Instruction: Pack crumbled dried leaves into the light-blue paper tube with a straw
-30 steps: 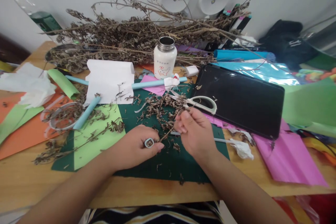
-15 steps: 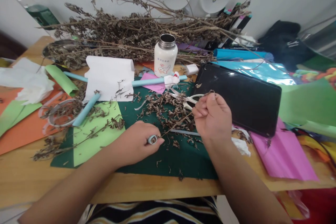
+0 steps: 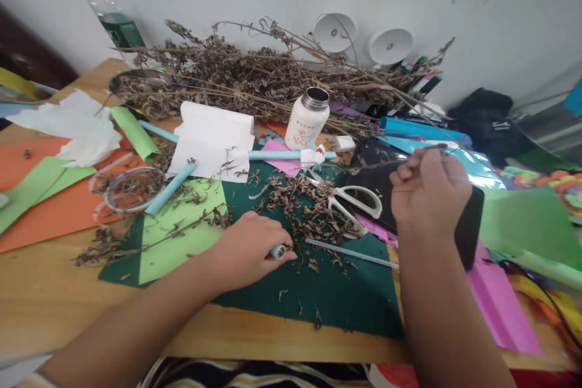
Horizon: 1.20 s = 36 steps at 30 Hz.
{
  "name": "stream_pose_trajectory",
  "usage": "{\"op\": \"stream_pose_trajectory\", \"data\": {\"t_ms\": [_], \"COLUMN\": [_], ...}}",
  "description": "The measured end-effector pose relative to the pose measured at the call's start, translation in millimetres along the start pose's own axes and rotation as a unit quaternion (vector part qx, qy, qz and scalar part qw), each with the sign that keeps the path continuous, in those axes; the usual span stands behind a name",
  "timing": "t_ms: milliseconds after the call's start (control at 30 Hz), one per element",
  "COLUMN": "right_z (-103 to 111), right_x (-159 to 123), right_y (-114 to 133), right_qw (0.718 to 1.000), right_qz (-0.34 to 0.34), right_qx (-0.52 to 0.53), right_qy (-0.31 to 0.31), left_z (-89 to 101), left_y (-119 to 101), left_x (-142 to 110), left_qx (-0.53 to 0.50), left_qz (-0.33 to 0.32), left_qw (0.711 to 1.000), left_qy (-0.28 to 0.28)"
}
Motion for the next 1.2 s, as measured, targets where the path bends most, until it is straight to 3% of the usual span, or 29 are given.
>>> {"op": "stream_pose_trajectory", "data": {"t_ms": [133,267,333,400,467,567,667,800,900,1133,1200], "right_z": [-24,-28,-25,-30,-51,-89,-96,-97,-95,-87,-83], "right_x": [34,64,62,43,5,-84,-130,-140,-140,-147,-145], "right_y": [-16,-39,-35,-20,-8,-18,-13,-12,-13,-6,0], "right_qw": [0.992,0.967,0.949,0.909,0.843,0.724,0.706,0.722,0.716,0.694,0.699], "right_qz": [-0.027,-0.065,-0.035,0.049,0.159,0.248,0.284,0.287,0.310,0.443,0.466], "right_qx": [-0.118,-0.247,-0.314,-0.415,-0.504,-0.482,-0.409,-0.363,-0.372,-0.425,-0.424], "right_qy": [0.023,0.023,0.002,0.007,0.103,0.427,0.503,0.515,0.502,0.375,0.338], "left_z": [4.5,9.5,12.0,13.3,12.5,6.2,-2.3,-10.7,-15.8,-19.3,-17.2], "left_y": [5,17,23,28,32,35,33,28,26,25,19], "left_x": [-3,-6,-7,-9,-11,-13,-12,-9,-9,-7,-4], "left_qx": [-0.060,-0.136,-0.181,-0.224,-0.266,-0.352,-0.442,-0.497,-0.513,-0.547,-0.546], "left_qz": [-0.007,0.028,0.061,0.096,0.127,0.146,0.134,0.125,0.137,0.158,0.141], "left_qw": [0.997,0.985,0.974,0.959,0.943,0.909,0.873,0.850,0.841,0.814,0.819], "left_qy": [-0.048,-0.100,-0.124,-0.142,-0.156,-0.165,-0.158,-0.126,-0.103,-0.113,-0.109]}}
Point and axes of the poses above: each hand's wrist, its own x-axis towards the middle knuckle, its own z-axis out of the back of the hand, y = z × x, the point moved 8 cm from there along x, towards the middle knuckle, and after that the axes turned 9 degrees about -z, right-handed, at the moved point
